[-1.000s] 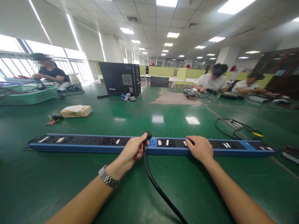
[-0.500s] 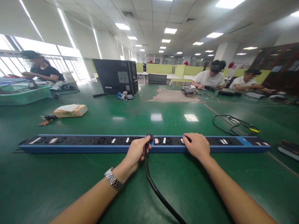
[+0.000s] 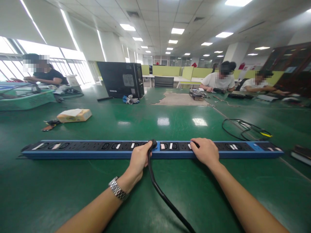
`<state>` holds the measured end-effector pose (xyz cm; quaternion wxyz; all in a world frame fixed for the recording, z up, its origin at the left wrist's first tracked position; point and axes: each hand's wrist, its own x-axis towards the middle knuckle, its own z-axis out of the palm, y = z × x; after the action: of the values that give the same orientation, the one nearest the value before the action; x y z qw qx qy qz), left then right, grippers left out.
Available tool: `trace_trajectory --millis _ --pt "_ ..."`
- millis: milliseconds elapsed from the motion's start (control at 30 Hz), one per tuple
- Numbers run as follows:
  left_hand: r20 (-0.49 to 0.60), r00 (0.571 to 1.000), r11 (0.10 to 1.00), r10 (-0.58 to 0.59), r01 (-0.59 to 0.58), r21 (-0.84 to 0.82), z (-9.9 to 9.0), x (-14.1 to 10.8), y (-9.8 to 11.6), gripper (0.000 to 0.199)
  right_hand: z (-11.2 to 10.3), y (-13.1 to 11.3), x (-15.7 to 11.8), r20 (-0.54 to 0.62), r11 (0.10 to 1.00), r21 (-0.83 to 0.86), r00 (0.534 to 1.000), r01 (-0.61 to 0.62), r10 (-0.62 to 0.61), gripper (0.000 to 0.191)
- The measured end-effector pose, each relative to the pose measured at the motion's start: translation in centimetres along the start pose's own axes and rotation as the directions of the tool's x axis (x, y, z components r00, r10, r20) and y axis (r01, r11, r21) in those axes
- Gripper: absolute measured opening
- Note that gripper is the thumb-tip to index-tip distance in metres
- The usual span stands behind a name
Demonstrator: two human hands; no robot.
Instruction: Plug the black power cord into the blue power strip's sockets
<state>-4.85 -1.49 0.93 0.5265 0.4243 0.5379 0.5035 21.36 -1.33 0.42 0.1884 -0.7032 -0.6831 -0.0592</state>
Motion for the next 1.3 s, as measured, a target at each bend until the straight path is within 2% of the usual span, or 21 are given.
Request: trace_trajectory --millis 233,433,567,633,667,700,733,800,833,867,900,967,1033,1100,1200,1300 --pt "0.067 0.997 0.998 -0.022 0.018 0.052 0.2 0.3 0.2 0.048 -0.1 -0.1 0.0 0.005 1.0 -0.002 1.0 -0.005 0.005 0.035" --pt "0.177 0.98 0.99 -0.089 0.068 0.12 0.3 0.1 0.0 0.052 0.2 0.0 0.0 -0.014 1.0 0.0 1.0 0.003 -0.003 0.034" --pt "0.19 0.98 0.977 -0.059 0.018 0.21 -0.4 0.2 0.0 0.056 0.5 0.2 -0.2 -0.091 0.999 0.038 0.996 -0.005 0.008 0.032" --pt "0.145 0.988 0.961 0.047 -0.084 0.263 -1.2 0.4 0.5 0.056 0.2 -0.4 -0.4 -0.183 0.998 0.061 0.983 0.004 0.008 0.033" --pt "0.102 0.983 0.934 0.153 -0.177 0.311 -1.7 0.6 0.7 0.055 -0.2 -1.1 -0.5 -0.217 0.997 0.078 0.976 0.019 -0.002 0.033" --pt "0.057 0.955 0.877 0.292 -0.291 0.383 -2.3 0.8 1.0 0.053 -0.6 -2.1 -0.6 -0.228 0.994 0.105 0.974 0.039 -0.015 0.032" --pt "0.03 0.894 0.777 0.448 -0.406 0.481 -2.9 1.1 1.3 0.049 -1.0 -3.3 -0.5 -0.209 0.988 0.144 0.978 0.06 -0.029 0.032" --pt "0.08 0.724 0.503 0.685 -0.55 0.667 -3.9 1.8 1.4 0.034 -1.9 -6.3 -0.2 -0.078 0.964 0.259 0.996 0.068 -0.049 0.034" --pt "0.152 0.661 0.373 0.735 -0.581 0.723 -4.4 2.2 1.3 0.028 -2.2 -8.0 0.1 0.003 0.953 0.298 0.999 0.048 -0.051 0.037" --pt "0.228 0.626 0.268 0.746 -0.596 0.757 -4.7 2.5 1.1 0.025 -2.4 -9.6 0.4 0.064 0.952 0.306 0.997 0.03 -0.052 0.04" --pt "0.291 0.616 0.192 0.732 -0.596 0.78 -4.9 2.7 0.9 0.024 -2.5 -11.1 0.8 0.101 0.957 0.29 0.994 0.018 -0.05 0.045" --pt "0.356 0.632 0.108 0.689 -0.574 0.812 -5.0 2.9 0.3 0.025 -2.2 -13.5 1.5 0.168 0.972 0.233 0.983 0.032 -0.072 0.055" --pt "0.371 0.649 0.08 0.664 -0.555 0.828 -4.9 2.8 0.0 0.026 -1.7 -15.1 2.0 0.229 0.982 0.178 0.968 0.061 -0.102 0.052" --pt "0.376 0.655 0.08 0.655 -0.555 0.828 -4.8 2.7 -0.1 0.027 -1.3 -15.9 2.3 0.26 0.986 0.14 0.957 0.094 -0.128 0.041" --pt "0.367 0.669 0.091 0.647 -0.545 0.834 -4.6 2.7 -0.1 0.026 -1.9 -16.6 2.3 0.242 0.985 0.116 0.958 0.128 -0.153 0.033" --pt "0.36 0.675 0.092 0.644 -0.535 0.84 -4.7 2.8 0.0 0.026 -4.6 -16.5 2.3 0.1 0.969 0.203 0.982 0.138 -0.161 0.036"
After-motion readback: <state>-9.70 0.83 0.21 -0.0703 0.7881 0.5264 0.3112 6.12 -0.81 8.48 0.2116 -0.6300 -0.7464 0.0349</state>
